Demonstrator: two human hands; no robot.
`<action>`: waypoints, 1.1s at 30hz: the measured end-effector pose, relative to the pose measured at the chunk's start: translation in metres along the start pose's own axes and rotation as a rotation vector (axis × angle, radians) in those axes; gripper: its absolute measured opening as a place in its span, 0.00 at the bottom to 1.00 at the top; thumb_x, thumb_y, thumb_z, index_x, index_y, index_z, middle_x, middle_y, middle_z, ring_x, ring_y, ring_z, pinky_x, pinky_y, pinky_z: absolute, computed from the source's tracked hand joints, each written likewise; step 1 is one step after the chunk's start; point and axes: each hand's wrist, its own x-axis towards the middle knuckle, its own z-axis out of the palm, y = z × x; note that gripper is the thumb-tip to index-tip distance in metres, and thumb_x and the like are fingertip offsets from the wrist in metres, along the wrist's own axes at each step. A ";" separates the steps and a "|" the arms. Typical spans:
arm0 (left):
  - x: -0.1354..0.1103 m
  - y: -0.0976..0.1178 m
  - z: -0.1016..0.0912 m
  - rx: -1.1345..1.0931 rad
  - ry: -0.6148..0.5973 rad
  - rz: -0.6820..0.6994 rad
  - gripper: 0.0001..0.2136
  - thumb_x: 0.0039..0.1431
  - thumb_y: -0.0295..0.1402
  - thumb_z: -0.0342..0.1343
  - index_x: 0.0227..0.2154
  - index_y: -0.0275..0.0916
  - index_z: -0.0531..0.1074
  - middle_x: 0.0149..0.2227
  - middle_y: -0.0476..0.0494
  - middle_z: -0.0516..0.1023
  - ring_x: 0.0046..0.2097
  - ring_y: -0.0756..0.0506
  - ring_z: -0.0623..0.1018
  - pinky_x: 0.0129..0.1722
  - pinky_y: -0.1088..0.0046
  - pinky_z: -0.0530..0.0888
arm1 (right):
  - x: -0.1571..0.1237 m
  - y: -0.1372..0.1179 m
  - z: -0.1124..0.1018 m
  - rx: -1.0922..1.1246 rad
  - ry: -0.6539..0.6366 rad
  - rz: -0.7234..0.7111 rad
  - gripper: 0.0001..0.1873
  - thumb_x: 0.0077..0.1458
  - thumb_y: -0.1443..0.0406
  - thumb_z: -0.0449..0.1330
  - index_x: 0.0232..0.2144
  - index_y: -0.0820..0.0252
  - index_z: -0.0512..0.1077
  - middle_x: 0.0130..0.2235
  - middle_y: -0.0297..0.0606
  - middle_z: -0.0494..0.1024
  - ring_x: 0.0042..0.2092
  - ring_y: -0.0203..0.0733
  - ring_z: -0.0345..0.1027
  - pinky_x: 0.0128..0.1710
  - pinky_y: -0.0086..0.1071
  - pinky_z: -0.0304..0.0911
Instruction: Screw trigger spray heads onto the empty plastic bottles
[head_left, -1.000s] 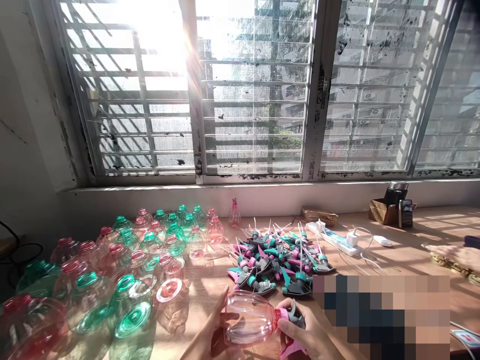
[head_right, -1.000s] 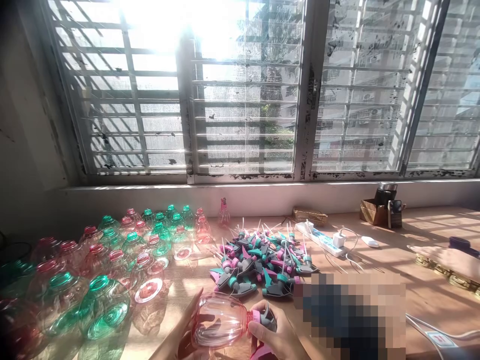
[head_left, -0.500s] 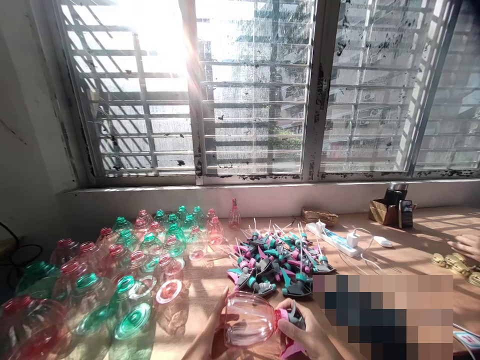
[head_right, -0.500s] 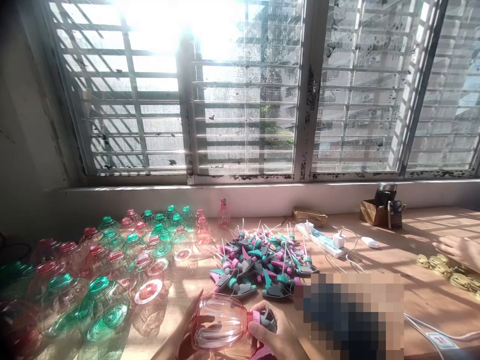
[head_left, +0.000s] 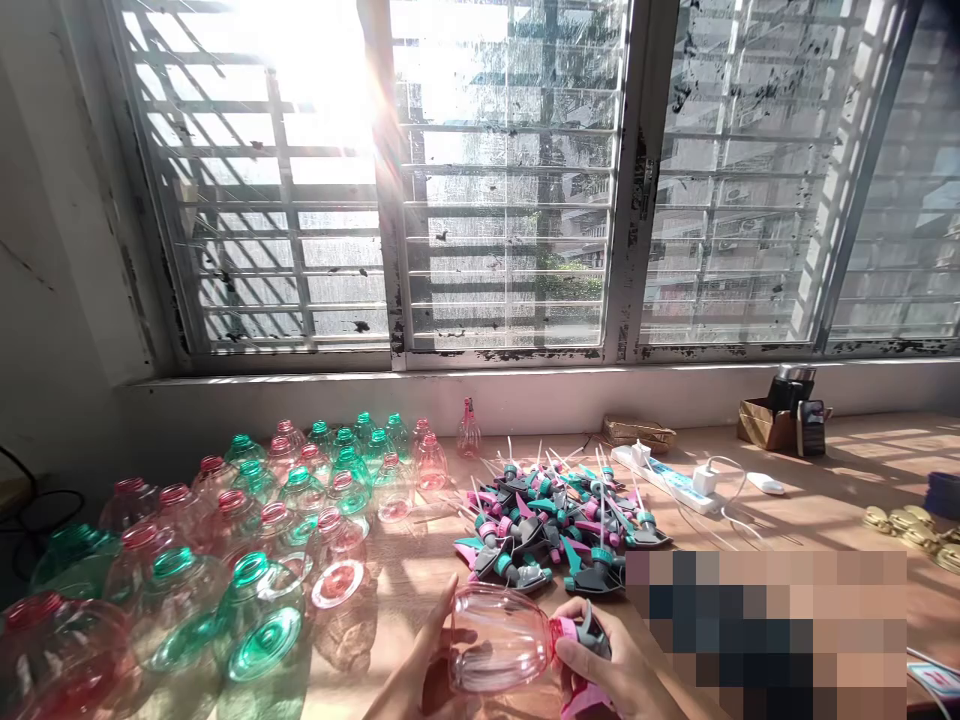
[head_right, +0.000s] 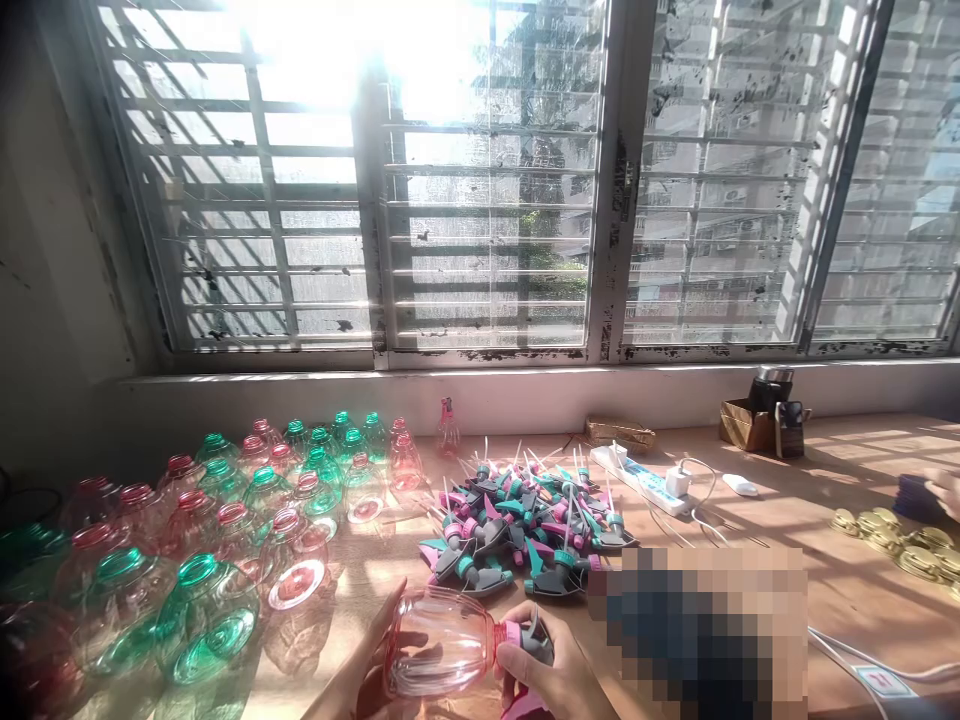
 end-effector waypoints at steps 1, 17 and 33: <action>0.000 0.001 0.001 -0.019 -0.014 -0.013 0.46 0.64 0.50 0.62 0.74 0.57 0.35 0.57 0.37 0.73 0.58 0.33 0.76 0.60 0.54 0.71 | 0.000 0.000 0.000 -0.001 -0.002 -0.001 0.28 0.48 0.45 0.75 0.37 0.59 0.72 0.26 0.35 0.83 0.25 0.40 0.76 0.28 0.31 0.68; 0.003 -0.002 -0.001 -0.017 -0.003 0.002 0.47 0.61 0.50 0.65 0.74 0.56 0.41 0.56 0.38 0.72 0.53 0.35 0.77 0.55 0.58 0.75 | 0.004 0.003 -0.002 0.059 -0.013 -0.021 0.29 0.48 0.47 0.76 0.37 0.61 0.71 0.26 0.34 0.82 0.23 0.36 0.76 0.25 0.27 0.67; 0.000 0.000 0.002 -0.048 0.027 -0.016 0.44 0.63 0.51 0.62 0.74 0.56 0.43 0.57 0.37 0.74 0.53 0.35 0.80 0.56 0.59 0.75 | 0.002 0.005 -0.003 0.008 0.050 -0.004 0.28 0.48 0.46 0.76 0.38 0.59 0.72 0.26 0.35 0.83 0.24 0.38 0.75 0.27 0.30 0.66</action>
